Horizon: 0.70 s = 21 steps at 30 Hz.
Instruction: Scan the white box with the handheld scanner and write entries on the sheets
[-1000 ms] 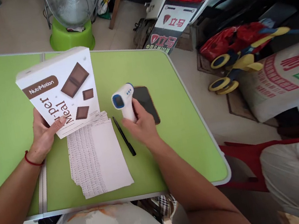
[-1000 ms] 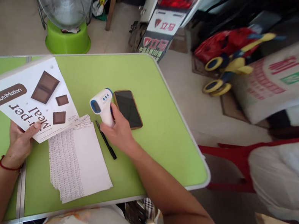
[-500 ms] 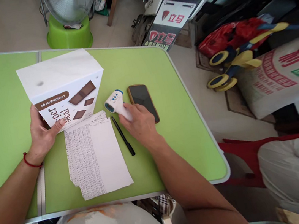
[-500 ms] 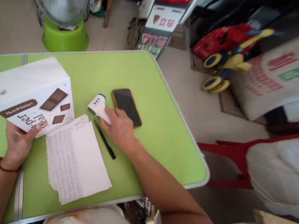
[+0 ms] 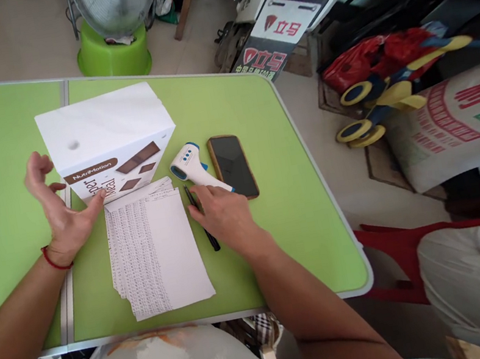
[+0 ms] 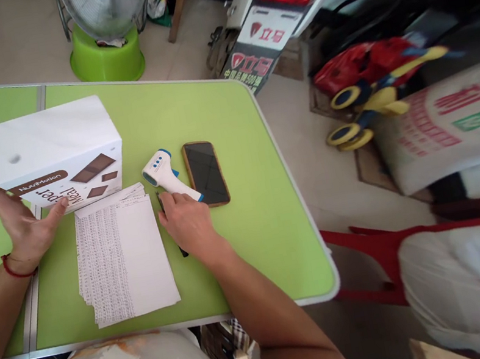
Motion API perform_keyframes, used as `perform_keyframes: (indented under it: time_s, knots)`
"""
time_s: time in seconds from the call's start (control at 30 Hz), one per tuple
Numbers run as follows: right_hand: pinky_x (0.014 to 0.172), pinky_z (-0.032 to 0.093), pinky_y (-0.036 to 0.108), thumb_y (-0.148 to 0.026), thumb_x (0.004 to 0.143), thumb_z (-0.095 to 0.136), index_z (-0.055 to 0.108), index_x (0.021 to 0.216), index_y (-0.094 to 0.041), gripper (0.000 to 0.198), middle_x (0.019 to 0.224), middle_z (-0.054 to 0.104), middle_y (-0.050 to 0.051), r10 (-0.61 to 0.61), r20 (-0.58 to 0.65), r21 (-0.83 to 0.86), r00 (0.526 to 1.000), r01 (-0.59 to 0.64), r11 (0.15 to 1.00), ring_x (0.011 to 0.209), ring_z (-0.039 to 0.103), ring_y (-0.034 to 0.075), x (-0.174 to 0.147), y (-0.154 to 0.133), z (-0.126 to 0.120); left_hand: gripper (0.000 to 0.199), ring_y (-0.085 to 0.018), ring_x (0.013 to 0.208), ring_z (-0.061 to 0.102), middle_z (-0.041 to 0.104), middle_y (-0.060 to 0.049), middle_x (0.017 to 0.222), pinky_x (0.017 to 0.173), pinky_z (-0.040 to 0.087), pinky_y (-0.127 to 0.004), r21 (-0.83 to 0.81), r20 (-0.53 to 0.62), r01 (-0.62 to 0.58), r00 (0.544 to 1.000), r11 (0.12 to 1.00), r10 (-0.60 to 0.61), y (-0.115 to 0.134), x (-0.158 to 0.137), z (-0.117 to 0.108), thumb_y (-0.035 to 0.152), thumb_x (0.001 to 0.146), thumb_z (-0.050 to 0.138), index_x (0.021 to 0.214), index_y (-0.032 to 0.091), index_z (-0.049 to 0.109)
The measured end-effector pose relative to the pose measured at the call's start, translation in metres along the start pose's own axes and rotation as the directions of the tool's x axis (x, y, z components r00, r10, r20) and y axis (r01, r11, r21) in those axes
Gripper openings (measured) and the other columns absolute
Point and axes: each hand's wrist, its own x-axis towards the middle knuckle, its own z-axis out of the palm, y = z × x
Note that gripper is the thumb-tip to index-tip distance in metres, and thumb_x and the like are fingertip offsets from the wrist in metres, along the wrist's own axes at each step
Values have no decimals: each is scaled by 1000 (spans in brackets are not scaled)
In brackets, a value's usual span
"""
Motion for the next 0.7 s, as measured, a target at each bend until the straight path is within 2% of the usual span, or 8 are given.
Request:
perform_keyframes:
  time_s: [0.07, 0.13, 0.27, 0.37, 0.43, 0.53, 0.6, 0.7]
  knots:
    - [49, 25, 27, -22, 82, 47, 62, 105, -13, 29, 87, 70, 11, 10, 48, -33, 999, -9, 999, 67, 58, 19, 0, -2, -1, 78, -37, 124, 35, 36, -8, 133, 79, 43, -51, 254, -205, -184, 949, 950, 239, 3, -4, -2, 55, 68, 74, 128, 29, 31]
    - [48, 24, 27, -20, 82, 44, 61, 108, -14, 32, 87, 69, 12, 24, 77, -47, 997, -21, 999, 60, 55, 17, 0, -2, -1, 59, -31, 104, 51, 49, -7, 115, 71, 45, -49, 408, -176, -352, 875, 842, 451, 8, -10, -1, 53, 69, 74, 113, 28, 43]
    - [50, 32, 27, -19, 82, 42, 63, 109, -20, 34, 87, 66, 9, 39, 33, 14, 999, -40, 999, 60, 53, 16, 1, 2, -3, 16, -20, 78, 61, 63, -3, 93, 63, 50, -37, 181, 447, -622, 742, 762, 499, 21, -25, 9, 35, 86, 62, 97, 25, 57]
    - [59, 42, 29, -21, 85, 40, 66, 99, -21, 30, 90, 63, 8, 40, -169, 267, 985, 7, 964, 71, 56, 17, 3, 6, -6, 26, -22, 89, 63, 65, -5, 112, 78, 51, -38, 101, 678, -623, 613, 776, 405, 23, -31, 18, 43, 92, 54, 106, 23, 60]
    - [67, 47, 32, -25, 88, 36, 64, 98, -22, 29, 90, 61, 8, 73, -293, 520, 953, 95, 849, 80, 58, 18, 4, 6, -8, 39, -26, 95, 61, 60, -8, 125, 82, 49, -42, 135, 738, -632, 578, 763, 348, 20, -33, 21, 52, 89, 53, 113, 21, 60]
    - [70, 49, 36, -35, 88, 42, 56, 107, -24, 26, 88, 57, 6, 121, -291, 827, 949, 186, 530, 78, 58, 18, 5, -1, -7, 50, -30, 98, 58, 52, -8, 136, 81, 48, -44, 195, 801, -663, 533, 723, 273, 16, -33, 22, 59, 85, 56, 117, 21, 59]
    - [69, 49, 35, -38, 83, 55, 52, 109, -26, 29, 85, 56, 3, 118, -233, 926, 965, 184, 328, 74, 57, 17, 4, -11, -4, 54, -31, 100, 56, 49, -8, 138, 83, 47, -45, 221, 818, -676, 521, 702, 244, 15, -34, 21, 58, 83, 59, 119, 19, 59]
    - [65, 47, 32, -42, 78, 63, 53, 102, -26, 31, 77, 54, 0, 141, -167, 975, 976, 142, 169, 68, 54, 15, 0, -27, 1, 56, -32, 100, 55, 49, -9, 138, 84, 46, -45, 249, 818, -682, 528, 688, 228, 18, -35, 22, 55, 81, 62, 122, 17, 57]
